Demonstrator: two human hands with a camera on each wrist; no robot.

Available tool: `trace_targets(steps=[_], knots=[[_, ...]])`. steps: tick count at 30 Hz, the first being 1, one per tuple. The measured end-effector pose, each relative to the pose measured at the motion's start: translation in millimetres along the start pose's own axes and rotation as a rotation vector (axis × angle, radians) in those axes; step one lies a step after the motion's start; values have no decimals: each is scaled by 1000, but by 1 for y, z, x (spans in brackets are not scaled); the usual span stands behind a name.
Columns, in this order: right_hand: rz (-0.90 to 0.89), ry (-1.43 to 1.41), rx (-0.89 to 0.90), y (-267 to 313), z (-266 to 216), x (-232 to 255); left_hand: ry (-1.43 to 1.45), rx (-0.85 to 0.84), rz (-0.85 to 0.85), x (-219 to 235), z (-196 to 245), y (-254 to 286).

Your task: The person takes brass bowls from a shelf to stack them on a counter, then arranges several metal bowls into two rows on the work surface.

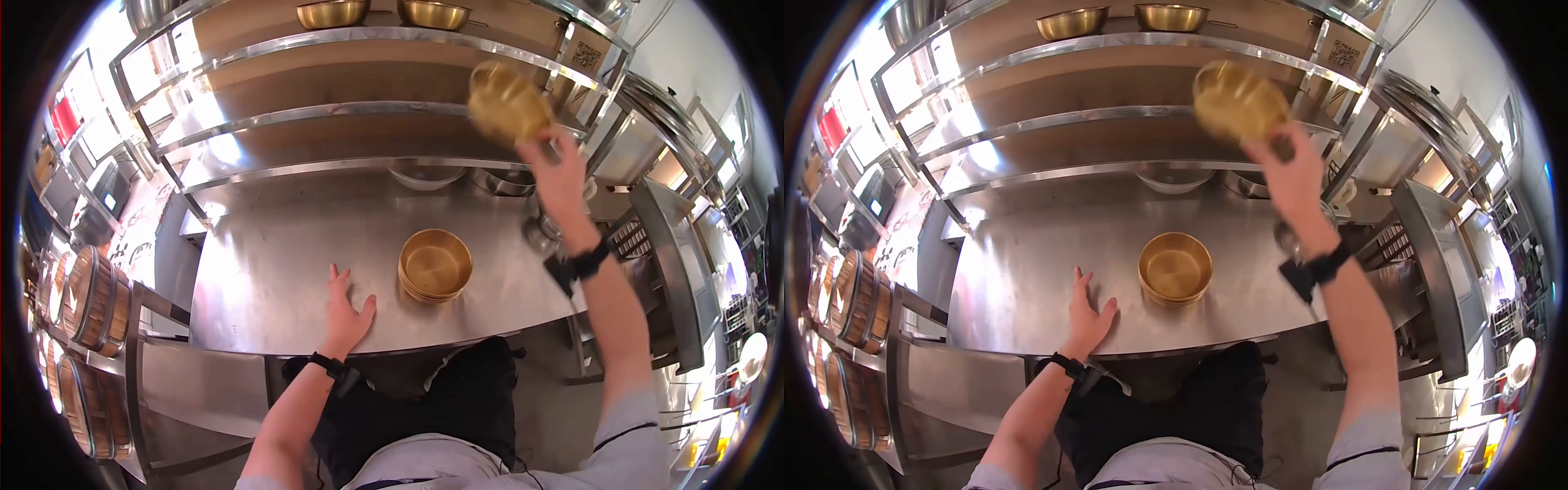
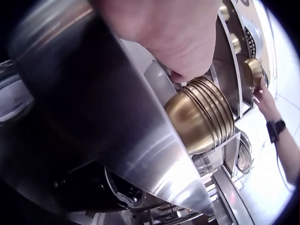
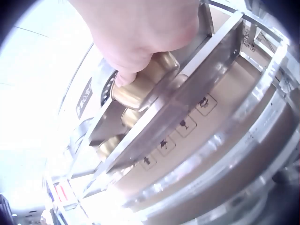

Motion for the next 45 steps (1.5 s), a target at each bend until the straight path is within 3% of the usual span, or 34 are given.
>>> trace_targets(steps=[1, 3, 7, 14, 16, 17, 19, 22, 26, 28, 29, 32, 35, 38, 39, 43, 45], knots=[[-161, -89, -119, 37, 8, -9, 67, 35, 22, 4, 0, 0], [-214, -93, -11, 108, 10, -26, -17, -68, 48, 15, 11, -7], [-462, -211, -63, 204, -3, -55, 1, -326, 92, 32, 66, -45], [-583, -104, 8, 256, 13, -81, -97, -608, 103, 9, 242, -156], [-650, -60, -16, 260, 7, -76, -130, -692, 91, -10, 281, -190], [-777, -24, -54, 268, 12, -83, -141, -752, 106, -19, 297, -209], [-700, -74, -76, 273, 19, -83, -151, -825, 112, -37, 328, -245], [-692, -52, -103, 296, 30, -91, -213, -817, 177, -59, 347, -311], [-636, -3, -9, 300, 27, -91, -394, -637, 252, -79, 356, -375], [-634, -6, -56, 299, 30, -93, -476, -546, 248, -83, 351, -409], [-643, -7, -78, 300, 33, -93, -423, -619, 285, -79, 351, -418], [-643, -46, -88, 300, 33, -95, -415, -621, 299, -68, 367, -383], [-642, -47, -99, 302, 33, -95, -287, -906, 314, -53, 374, -305], [-641, -36, -74, 302, 33, -97, -168, -685, 151, -40, 338, -210], [-641, -33, -69, 301, 32, -97, -34, -644, 40, -40, 314, -184], [-613, -22, -26, 300, 28, -93, -39, -477, -62, -44, 212, -87], [-595, -21, 3, 302, 28, -95, -31, -284, -134, -53, 156, -55]])
Point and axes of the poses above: each hand's wrist, its own y-axis away from the middle knuckle, its own x-axis out of the back of the hand, z = x × y, the point moved 9 cm from there along -y, towards the middle knuckle, and after that the axes turned 13 degrees about y, right-handed, at the moved point
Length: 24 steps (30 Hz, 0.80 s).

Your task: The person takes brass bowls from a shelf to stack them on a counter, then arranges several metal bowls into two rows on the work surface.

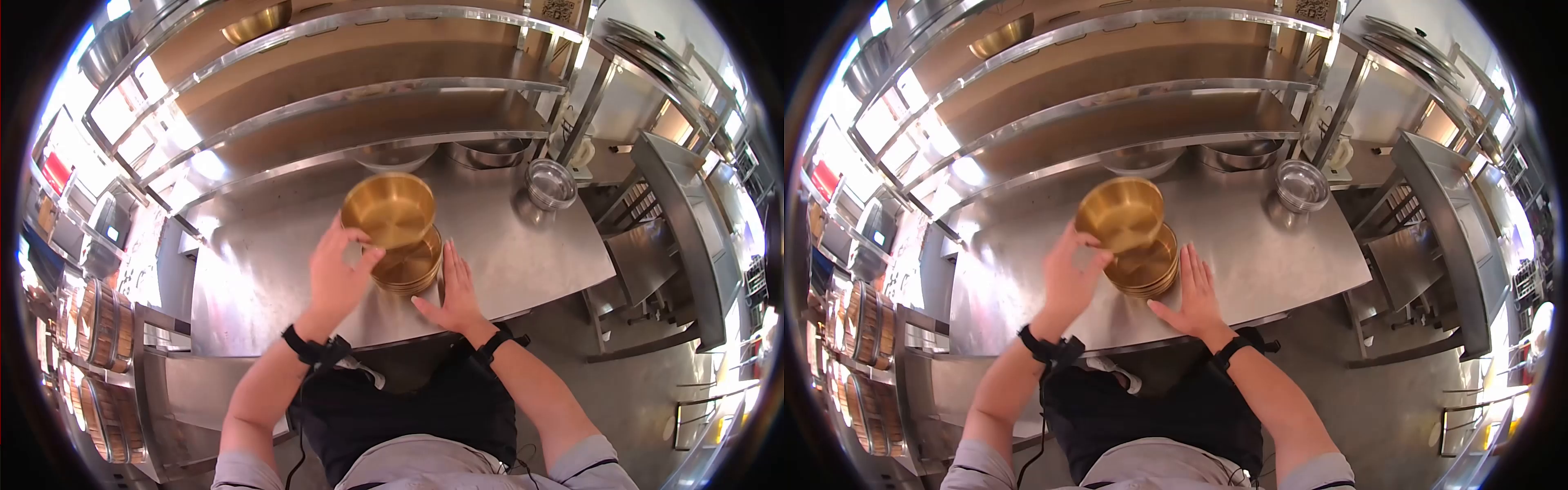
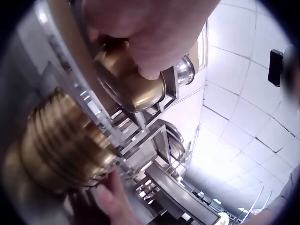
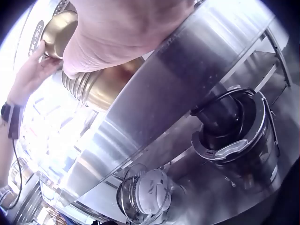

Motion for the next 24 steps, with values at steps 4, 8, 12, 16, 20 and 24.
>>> trace_targets(steps=[4, 8, 12, 16, 20, 24], knots=[[38, -59, 11, 0, 0, 1, -33, -43, 9, -19, -25, 38], [40, -45, 18, -2, -2, 4, 15, -39, -53, -29, -39, 45], [69, -38, 36, 1, -4, 5, -9, -20, -63, -30, -41, 53], [87, -49, 54, 2, -7, 8, -11, 24, -83, -30, -42, 55], [74, -49, 83, 1, -10, 10, 16, 5, -153, -31, -48, 59], [76, -42, 74, 0, -9, 11, -9, 49, -168, -15, -29, 48]])
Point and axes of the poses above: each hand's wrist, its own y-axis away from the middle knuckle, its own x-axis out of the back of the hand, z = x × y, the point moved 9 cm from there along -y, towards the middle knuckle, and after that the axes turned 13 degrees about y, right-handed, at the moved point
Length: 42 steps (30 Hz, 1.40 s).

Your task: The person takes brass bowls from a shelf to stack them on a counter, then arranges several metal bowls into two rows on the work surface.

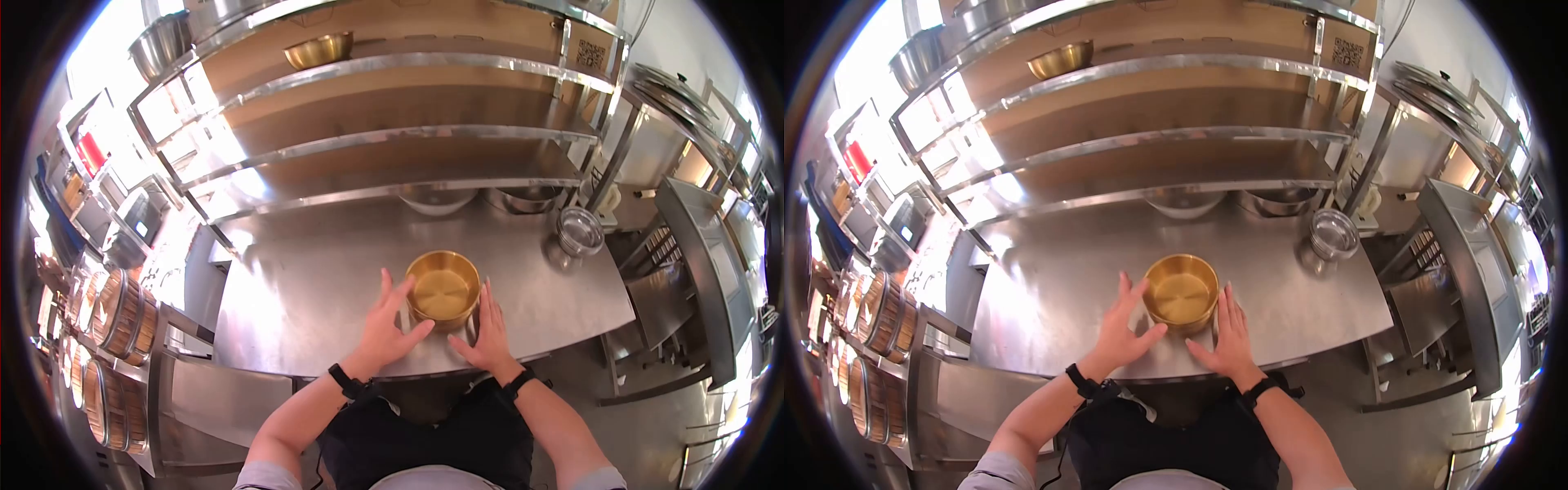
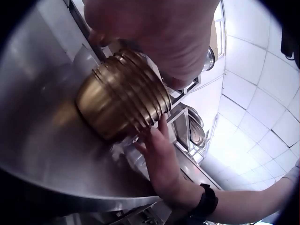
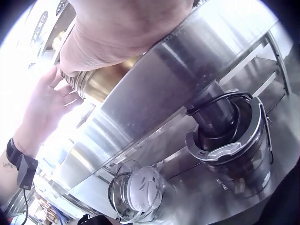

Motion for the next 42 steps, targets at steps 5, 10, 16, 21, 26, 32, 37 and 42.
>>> trace_targets(steps=[5, 10, 16, 21, 26, 32, 37, 42], knots=[[-25, -6, -74, 0, 4, -3, -142, -356, 437, 128, 74, -115], [-31, 103, -82, 2, 8, -7, -539, -540, 679, 236, 120, -261], [-21, 111, -90, 2, 9, -8, -500, -100, 630, 286, 89, -356], [-47, 68, -136, 4, 7, -3, -533, -293, 718, 260, 125, -302], [-14, 38, -99, 1, 8, -8, -255, -393, 539, 162, 133, -154], [-23, 47, -74, 2, 7, -8, 25, -123, 263, 37, 41, -31], [-27, 37, -81, 2, 6, -7, 14, -89, 164, 1, 14, -5], [-17, 56, -68, 3, 6, -5, 42, -47, 117, -11, -6, 1]])
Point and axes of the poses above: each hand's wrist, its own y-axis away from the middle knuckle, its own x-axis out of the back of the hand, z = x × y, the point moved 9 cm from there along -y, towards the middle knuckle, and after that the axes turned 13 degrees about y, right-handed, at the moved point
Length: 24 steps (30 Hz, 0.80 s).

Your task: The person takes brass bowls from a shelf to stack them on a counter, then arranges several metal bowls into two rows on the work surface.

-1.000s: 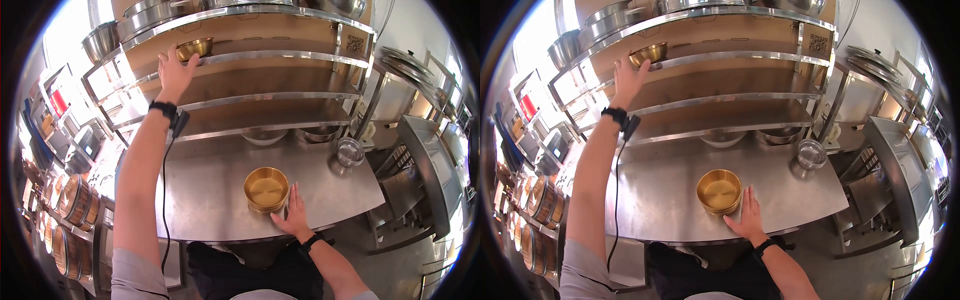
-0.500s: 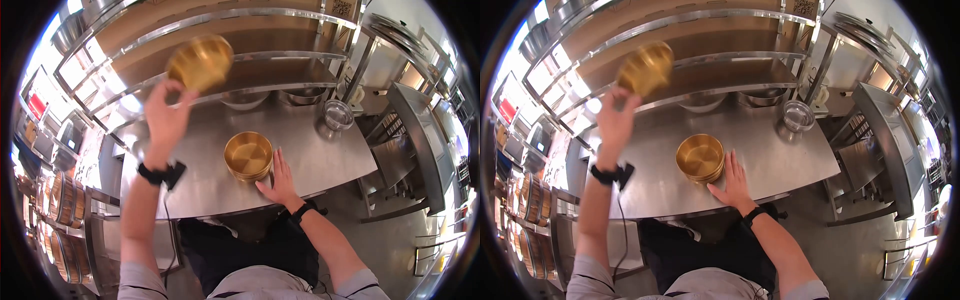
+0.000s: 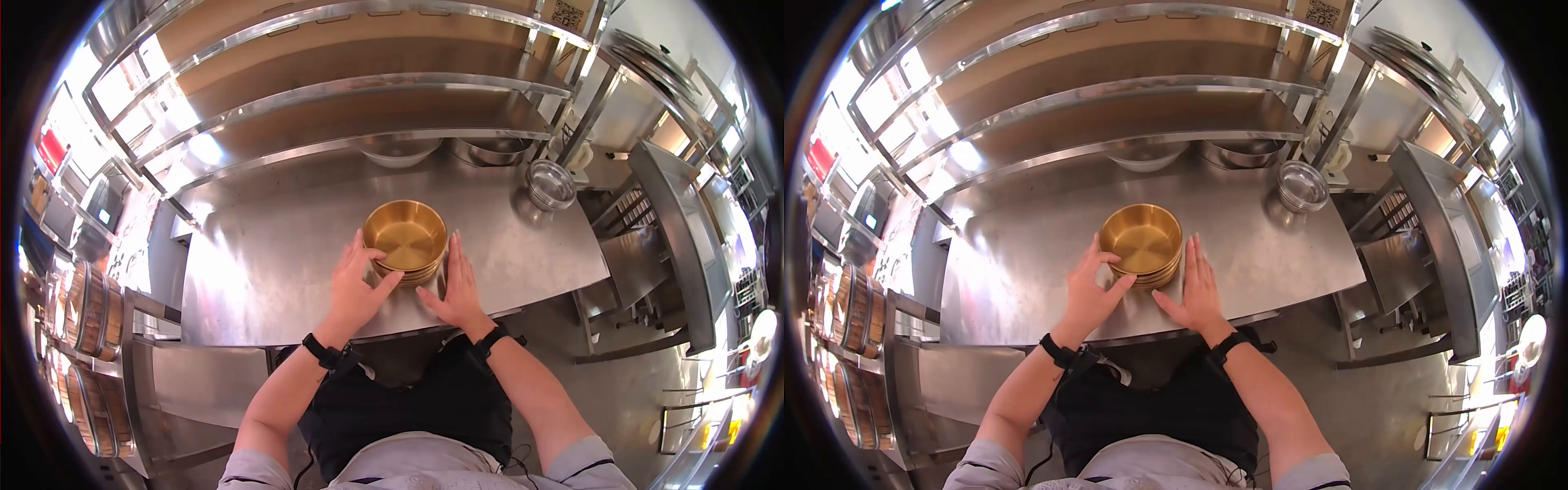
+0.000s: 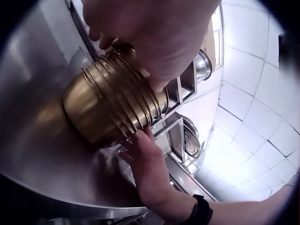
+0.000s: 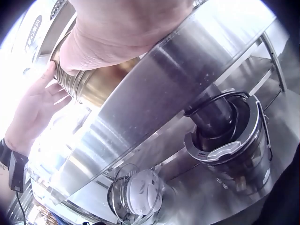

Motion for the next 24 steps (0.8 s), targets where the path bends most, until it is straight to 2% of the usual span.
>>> trace_targets(steps=[6, 9, 11, 12, 14, 17, 20, 24], knots=[[4, -90, 24, -1, 1, -2, 98, 140, -55, -4, -13, 5], [-41, -157, 14, 0, 4, -3, 291, 264, -124, -15, -37, 7], [-52, -194, 9, 1, 12, -9, 464, 242, -38, -23, -64, 7], [-27, -245, -2, -2, 12, -6, 549, 233, 6, -22, -62, 4], [22, -347, -24, -11, 15, -3, 618, 284, -51, -28, -62, 5], [-21, -688, -215, -34, -6, 10, 713, 298, -79, -33, -53, 0], [-59, -877, -358, -39, -17, 6, 756, 298, -90, -36, -45, 2], [-61, -932, -314, -29, -27, 8, 777, 261, -118, -33, -39, 14]])
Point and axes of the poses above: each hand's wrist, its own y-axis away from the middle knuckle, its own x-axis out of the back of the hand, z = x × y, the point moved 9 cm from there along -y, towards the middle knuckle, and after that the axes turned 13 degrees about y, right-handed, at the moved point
